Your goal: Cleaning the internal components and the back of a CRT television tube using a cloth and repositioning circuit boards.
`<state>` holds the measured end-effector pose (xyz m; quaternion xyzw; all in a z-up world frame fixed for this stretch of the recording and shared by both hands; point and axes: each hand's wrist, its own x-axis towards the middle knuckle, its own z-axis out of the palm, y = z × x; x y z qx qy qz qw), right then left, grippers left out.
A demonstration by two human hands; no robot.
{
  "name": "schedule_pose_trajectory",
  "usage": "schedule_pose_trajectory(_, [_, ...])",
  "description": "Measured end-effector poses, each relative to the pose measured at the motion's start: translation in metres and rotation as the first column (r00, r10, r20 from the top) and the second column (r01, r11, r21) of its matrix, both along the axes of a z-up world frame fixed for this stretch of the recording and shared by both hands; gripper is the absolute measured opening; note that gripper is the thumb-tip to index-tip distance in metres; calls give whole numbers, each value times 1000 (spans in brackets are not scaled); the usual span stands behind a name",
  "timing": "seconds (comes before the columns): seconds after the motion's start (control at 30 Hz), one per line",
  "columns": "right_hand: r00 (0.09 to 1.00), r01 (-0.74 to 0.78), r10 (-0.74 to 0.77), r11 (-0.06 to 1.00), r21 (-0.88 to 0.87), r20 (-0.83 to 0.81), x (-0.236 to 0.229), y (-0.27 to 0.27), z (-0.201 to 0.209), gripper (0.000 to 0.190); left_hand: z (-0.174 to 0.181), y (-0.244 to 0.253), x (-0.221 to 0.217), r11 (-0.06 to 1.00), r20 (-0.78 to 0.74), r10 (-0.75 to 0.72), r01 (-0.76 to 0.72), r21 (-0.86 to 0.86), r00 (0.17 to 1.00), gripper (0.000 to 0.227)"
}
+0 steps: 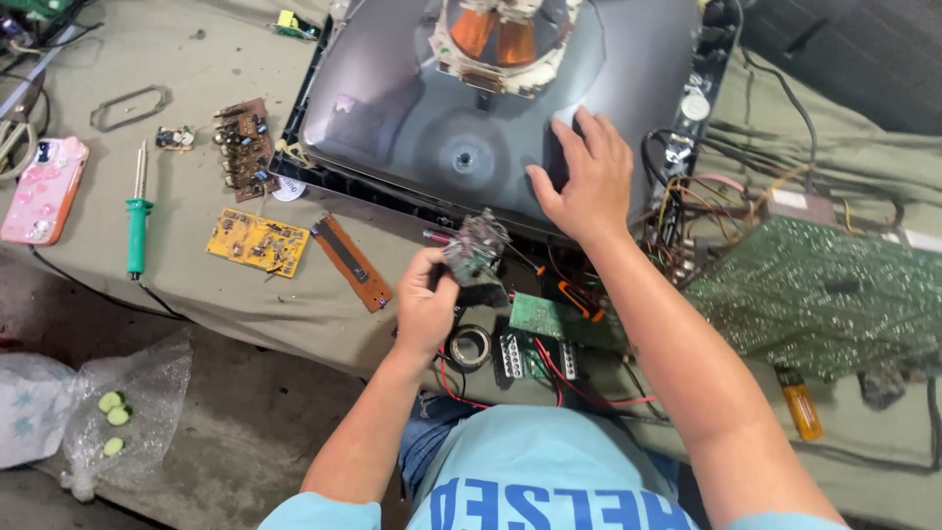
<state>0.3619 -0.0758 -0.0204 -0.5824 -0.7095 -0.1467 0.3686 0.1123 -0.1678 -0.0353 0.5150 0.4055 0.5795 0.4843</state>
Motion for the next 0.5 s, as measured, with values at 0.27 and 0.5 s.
schedule_pose_trajectory(0.27, [929, -217, 227, 974, 68, -293, -25, -55, -10, 49, 8, -16, -26, 993, -33, 76, -72, 98, 997, 20])
schedule_pose_trajectory(0.5, [547, -590, 370, 807, -33, -751, -75, -134, -47, 82, 0, -24, 5, 937, -294, 26, 79, 339, 955, 13])
